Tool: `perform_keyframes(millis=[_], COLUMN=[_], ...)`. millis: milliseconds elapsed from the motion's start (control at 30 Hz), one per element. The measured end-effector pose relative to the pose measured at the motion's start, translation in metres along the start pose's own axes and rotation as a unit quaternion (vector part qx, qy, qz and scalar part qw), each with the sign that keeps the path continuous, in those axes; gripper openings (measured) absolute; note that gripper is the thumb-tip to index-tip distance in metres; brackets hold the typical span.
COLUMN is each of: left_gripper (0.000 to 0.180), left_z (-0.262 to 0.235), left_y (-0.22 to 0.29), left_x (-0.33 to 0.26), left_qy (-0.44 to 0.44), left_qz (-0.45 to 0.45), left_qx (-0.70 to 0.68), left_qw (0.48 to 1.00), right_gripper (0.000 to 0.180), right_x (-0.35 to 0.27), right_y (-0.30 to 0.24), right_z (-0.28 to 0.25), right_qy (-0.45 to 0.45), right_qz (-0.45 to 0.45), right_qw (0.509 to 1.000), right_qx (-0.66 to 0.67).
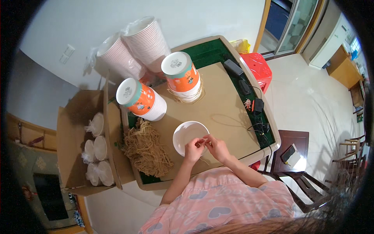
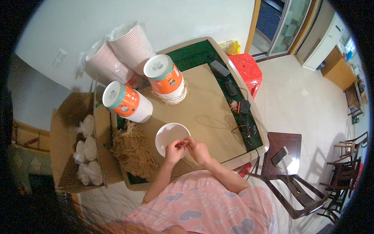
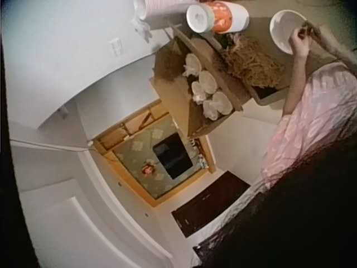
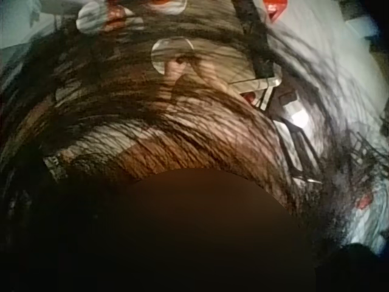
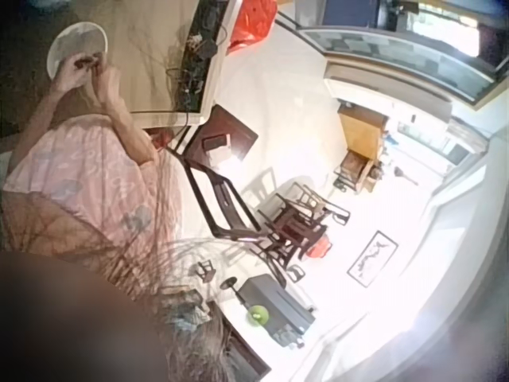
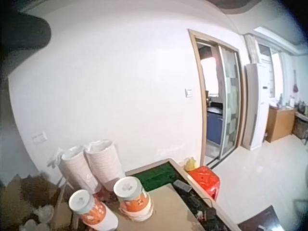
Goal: Manually filling paper bowls with decorative shredded material and stacking them for packaging.
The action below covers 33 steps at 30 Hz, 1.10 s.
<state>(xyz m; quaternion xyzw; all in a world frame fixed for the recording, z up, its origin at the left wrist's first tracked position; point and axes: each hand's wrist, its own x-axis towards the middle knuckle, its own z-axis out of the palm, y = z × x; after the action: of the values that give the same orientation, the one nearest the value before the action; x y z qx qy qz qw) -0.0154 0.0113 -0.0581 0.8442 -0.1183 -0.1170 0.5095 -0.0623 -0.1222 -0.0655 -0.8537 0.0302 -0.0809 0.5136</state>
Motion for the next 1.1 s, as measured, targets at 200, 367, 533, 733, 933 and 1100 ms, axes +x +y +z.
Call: perform_keyframes(millis=[200, 367, 533, 733, 933, 1100], left_gripper=[0.011, 0.012, 0.016, 0.012, 0.008, 0.012], left_z=[-0.008, -0.012, -0.008, -0.010, -0.014, -0.018], left_y=[0.001, 0.002, -0.006, 0.003, -0.003, 0.002], left_x=[-0.002, 0.000, 0.001, -0.001, -0.001, 0.000], left_qy=[0.018, 0.006, 0.019, -0.025, 0.017, 0.005], left_qz=[-0.002, -0.012, -0.008, -0.025, -0.002, -0.015], left_qx=[0.001, -0.044, -0.149, -0.048, -0.037, -0.060], left_qw=[1.000, 0.999, 0.989, 0.998, 0.999, 0.998], right_gripper=[0.022, 0.019, 0.012, 0.010, 0.011, 0.011], right_x=[0.000, 0.001, 0.002, 0.000, -0.001, 0.002], right_y=[0.000, -0.004, -0.007, -0.005, -0.003, -0.017], right_z=[-0.002, 0.000, -0.002, -0.001, -0.001, -0.008], right_qy=[-0.001, 0.012, 0.012, 0.025, 0.034, 0.010], right_qz=[0.007, 0.006, 0.021, -0.002, -0.015, 0.023], right_qw=[1.000, 1.000, 0.998, 0.998, 0.998, 0.998], right_qx=[0.005, 0.009, 0.054, 0.058, 0.047, 0.062])
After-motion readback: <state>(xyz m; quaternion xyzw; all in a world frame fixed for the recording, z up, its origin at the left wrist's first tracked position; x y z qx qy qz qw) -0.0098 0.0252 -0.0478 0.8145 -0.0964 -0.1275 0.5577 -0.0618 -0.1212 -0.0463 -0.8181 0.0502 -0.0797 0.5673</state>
